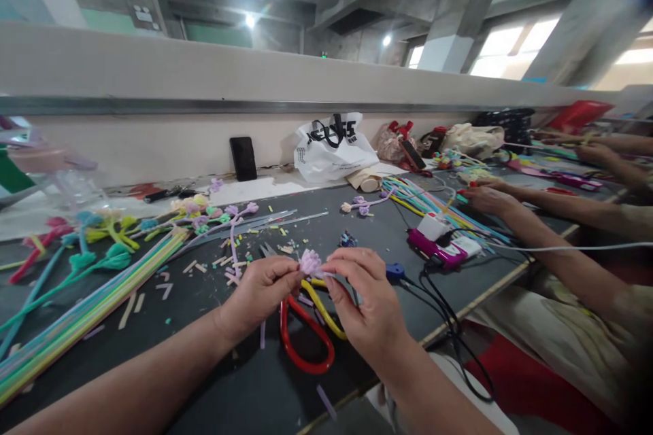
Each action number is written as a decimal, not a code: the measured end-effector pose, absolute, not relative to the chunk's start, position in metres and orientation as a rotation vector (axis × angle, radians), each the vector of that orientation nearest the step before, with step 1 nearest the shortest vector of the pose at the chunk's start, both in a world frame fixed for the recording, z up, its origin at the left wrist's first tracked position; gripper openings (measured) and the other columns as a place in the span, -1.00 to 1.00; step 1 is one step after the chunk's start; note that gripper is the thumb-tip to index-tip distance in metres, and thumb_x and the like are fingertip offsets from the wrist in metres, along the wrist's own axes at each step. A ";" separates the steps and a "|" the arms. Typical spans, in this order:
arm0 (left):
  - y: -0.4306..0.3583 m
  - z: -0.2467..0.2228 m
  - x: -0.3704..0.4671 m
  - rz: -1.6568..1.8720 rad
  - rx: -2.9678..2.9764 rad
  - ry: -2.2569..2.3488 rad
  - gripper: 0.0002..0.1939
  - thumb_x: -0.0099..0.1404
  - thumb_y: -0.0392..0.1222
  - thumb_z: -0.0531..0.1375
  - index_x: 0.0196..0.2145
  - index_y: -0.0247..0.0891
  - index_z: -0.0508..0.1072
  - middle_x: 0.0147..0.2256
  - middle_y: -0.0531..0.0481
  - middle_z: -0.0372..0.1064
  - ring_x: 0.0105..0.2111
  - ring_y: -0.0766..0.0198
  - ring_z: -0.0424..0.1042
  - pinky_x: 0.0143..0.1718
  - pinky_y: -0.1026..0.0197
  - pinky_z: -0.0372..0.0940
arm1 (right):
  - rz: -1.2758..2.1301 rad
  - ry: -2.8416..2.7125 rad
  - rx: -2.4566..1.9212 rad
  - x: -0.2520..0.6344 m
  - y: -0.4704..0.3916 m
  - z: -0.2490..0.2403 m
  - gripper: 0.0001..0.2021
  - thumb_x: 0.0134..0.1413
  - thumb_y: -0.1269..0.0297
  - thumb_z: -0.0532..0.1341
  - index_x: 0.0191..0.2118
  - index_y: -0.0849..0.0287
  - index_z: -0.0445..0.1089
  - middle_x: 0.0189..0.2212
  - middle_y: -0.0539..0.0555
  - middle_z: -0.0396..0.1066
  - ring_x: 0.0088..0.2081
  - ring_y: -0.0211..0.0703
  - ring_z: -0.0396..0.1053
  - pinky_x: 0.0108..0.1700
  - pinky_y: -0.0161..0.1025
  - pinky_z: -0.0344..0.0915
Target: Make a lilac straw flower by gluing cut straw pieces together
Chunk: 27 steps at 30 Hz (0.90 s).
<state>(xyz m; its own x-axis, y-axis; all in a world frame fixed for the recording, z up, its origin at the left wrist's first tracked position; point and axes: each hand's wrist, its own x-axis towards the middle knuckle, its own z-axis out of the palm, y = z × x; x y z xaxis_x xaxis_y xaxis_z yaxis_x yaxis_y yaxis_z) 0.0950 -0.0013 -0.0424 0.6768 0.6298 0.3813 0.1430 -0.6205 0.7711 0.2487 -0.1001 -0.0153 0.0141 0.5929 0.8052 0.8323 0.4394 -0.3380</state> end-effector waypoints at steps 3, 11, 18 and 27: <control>-0.003 -0.043 0.097 0.850 2.108 0.602 -0.68 0.25 -0.14 0.06 -0.60 -0.32 0.34 -0.61 0.10 0.20 -0.56 0.42 0.21 -0.49 0.37 0.09 | -0.358 -1.721 -1.300 0.249 -0.101 -0.017 -0.84 0.05 0.44 0.14 -0.24 0.11 0.39 -0.29 0.06 0.38 -0.22 -0.14 0.28 -0.11 -0.10 0.14; -0.006 -0.043 0.099 0.811 2.007 0.666 -0.69 0.22 -0.14 0.07 -0.61 -0.33 0.34 -0.63 0.11 0.18 -0.57 0.41 0.18 -0.52 0.37 0.07 | -0.419 -1.727 -1.343 0.245 -0.099 -0.022 -0.84 0.05 0.43 0.14 -0.25 0.08 0.40 -0.28 0.03 0.39 -0.22 -0.16 0.28 -0.06 -0.10 0.06; -0.009 -0.037 0.101 0.594 1.723 0.586 -0.80 0.16 -0.16 0.13 -0.51 -0.34 0.41 -0.61 0.09 0.27 -0.57 0.40 0.22 -0.51 0.36 0.13 | -0.300 -1.683 -1.349 0.248 -0.094 -0.023 -0.96 -0.02 0.39 0.19 -0.44 0.15 0.32 -0.31 0.03 0.33 -0.23 -0.16 0.27 -0.10 -0.14 0.05; -0.010 -0.039 0.101 0.638 1.508 0.543 -0.73 0.16 -0.13 0.15 -0.59 -0.35 0.37 -0.65 0.09 0.26 -0.64 0.43 0.22 -0.56 0.36 0.15 | -0.426 -1.756 -1.336 0.253 -0.098 -0.021 -0.94 0.02 0.37 0.17 -0.42 0.08 0.36 -0.24 0.03 0.29 -0.15 -0.11 0.18 -0.05 -0.09 0.03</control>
<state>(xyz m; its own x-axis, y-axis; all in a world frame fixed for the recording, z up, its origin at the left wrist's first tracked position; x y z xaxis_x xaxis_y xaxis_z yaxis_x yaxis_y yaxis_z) 0.1009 -0.0097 -0.0387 0.7280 0.6828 0.0620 -0.0484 -0.0390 0.9981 0.2529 -0.0982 -0.0208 -0.0514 0.6076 0.7926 0.9032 0.3669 -0.2227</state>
